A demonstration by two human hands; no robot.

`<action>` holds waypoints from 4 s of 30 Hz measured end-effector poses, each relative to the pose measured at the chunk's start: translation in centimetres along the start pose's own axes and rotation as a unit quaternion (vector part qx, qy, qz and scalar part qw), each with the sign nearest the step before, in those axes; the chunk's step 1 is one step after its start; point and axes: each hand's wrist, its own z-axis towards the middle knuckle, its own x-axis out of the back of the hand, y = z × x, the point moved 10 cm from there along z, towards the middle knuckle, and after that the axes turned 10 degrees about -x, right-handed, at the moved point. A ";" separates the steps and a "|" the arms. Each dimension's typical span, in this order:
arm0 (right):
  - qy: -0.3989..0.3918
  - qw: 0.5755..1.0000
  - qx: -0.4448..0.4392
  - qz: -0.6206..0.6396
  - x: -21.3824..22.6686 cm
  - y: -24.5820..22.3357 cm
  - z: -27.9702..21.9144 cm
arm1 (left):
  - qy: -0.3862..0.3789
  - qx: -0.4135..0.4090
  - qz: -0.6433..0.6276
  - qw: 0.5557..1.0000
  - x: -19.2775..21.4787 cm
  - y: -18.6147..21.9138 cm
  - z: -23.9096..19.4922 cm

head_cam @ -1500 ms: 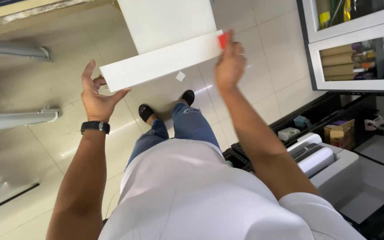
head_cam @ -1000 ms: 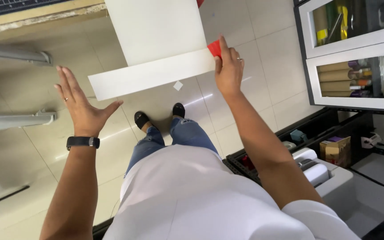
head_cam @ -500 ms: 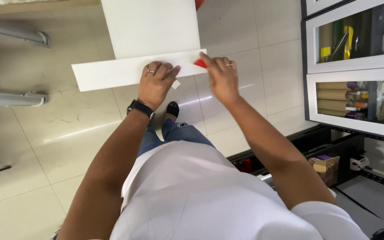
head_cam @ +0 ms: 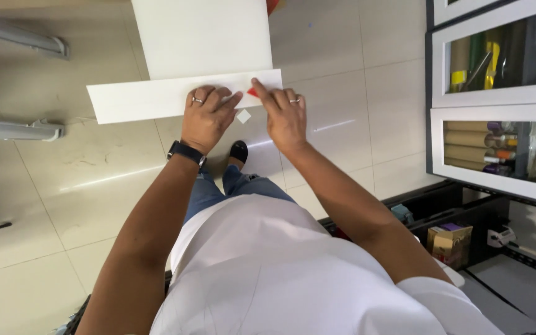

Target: Applying adhesive strips to boards and using a roller to assemble white boxes

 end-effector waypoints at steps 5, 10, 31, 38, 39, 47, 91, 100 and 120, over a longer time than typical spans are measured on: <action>-0.003 1.000 0.017 0.006 1.3 4.9 1.4 | -0.005 0.009 -0.006 1.000 -0.2 0.4 -0.6; -0.048 0.994 0.085 0.053 1.1 2.4 1.4 | -0.005 0.011 0.009 1.000 -0.1 0.2 0.0; -0.083 0.983 0.133 0.092 1.9 1.8 4.4 | 0.032 0.007 -0.022 0.999 1.1 0.0 -0.8; -0.196 0.965 0.151 0.089 -1.4 3.0 4.8 | 0.008 0.021 0.013 1.000 4.2 -2.2 -3.1; -0.194 0.966 0.139 0.103 -1.6 3.0 5.1 | 0.031 0.036 0.036 0.998 4.5 -3.0 -4.0; -0.223 0.960 0.148 0.083 -2.8 0.0 5.6 | 0.043 0.060 0.038 0.997 4.3 -3.3 -3.9; -0.040 0.987 0.131 0.078 1.1 2.2 2.7 | 0.030 0.086 0.025 0.996 3.5 -2.7 -4.0; -0.075 0.983 0.153 0.063 1.1 1.8 2.5 | 0.033 0.086 0.029 0.995 3.5 -1.8 -4.3; -0.189 0.966 0.174 0.001 -8.2 -11.5 6.0 | 0.047 0.193 0.112 0.974 7.4 -4.7 -6.2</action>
